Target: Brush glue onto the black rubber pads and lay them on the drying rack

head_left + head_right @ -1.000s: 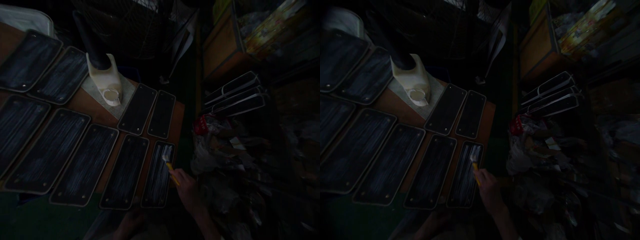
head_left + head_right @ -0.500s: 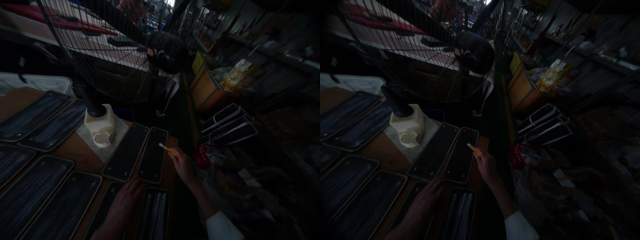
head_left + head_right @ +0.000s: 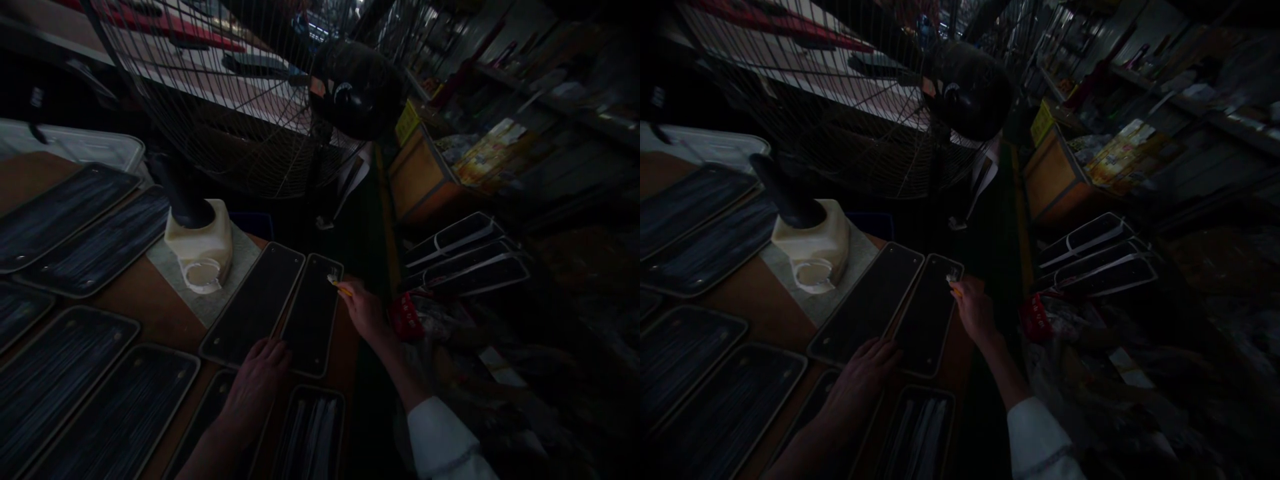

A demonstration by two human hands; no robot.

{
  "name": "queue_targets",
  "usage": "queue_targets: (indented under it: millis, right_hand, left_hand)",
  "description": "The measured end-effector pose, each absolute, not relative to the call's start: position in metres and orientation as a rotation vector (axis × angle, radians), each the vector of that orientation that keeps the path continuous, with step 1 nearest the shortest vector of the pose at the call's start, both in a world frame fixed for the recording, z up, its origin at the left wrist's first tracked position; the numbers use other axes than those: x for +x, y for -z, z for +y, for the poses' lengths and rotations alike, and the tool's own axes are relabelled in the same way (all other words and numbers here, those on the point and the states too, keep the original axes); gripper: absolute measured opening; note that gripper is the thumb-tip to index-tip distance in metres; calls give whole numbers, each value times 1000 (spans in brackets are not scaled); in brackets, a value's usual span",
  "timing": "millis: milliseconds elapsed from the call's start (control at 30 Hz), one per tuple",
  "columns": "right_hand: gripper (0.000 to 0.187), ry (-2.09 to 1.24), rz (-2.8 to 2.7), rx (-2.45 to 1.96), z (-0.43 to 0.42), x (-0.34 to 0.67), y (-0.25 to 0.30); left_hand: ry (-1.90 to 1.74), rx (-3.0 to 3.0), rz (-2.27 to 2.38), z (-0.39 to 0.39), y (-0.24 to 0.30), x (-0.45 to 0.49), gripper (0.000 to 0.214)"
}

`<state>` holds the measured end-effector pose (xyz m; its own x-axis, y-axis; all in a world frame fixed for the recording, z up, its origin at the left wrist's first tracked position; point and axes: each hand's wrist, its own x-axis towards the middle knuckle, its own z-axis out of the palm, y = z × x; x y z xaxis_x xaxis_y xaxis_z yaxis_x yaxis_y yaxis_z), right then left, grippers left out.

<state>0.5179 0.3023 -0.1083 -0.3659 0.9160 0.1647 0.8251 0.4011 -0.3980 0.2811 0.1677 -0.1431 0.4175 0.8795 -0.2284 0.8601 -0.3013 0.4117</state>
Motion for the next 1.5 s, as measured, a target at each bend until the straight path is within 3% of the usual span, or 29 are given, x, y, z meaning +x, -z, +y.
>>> queue_targets:
  millis: [367, 500, 700, 867, 1000, 1267, 1400, 1500]
  right_hand:
    - [19, -720, -2419, -1417, 146, 517, 75]
    - [18, -833, -2260, -1450, 182, 520, 65]
    - [18, -554, -2109, -1445, 290, 516, 88]
    - [21, -380, -2186, -1486, 332, 503, 106]
    - [19, -456, -2235, -1460, 306, 495, 112]
    - [19, -763, -2390, -1387, 159, 498, 83]
    - [18, -872, -2240, -1372, 172, 502, 69]
    - [17, -737, -2141, -1427, 224, 501, 74]
  left_hand:
    - [-27, 2195, 1445, 171, 133, 279, 36]
    - [-5, 2207, 1436, 172, 140, 279, 39]
    - [43, 2173, 1425, 172, 140, 277, 43]
    - [24, 2161, 1437, 172, 140, 276, 45]
    - [-1, 2162, 1428, 171, 137, 276, 43]
    - [-101, 2192, 1421, 170, 139, 273, 38]
    - [-110, 2204, 1418, 169, 142, 272, 37]
    - [-105, 2200, 1424, 168, 137, 272, 37]
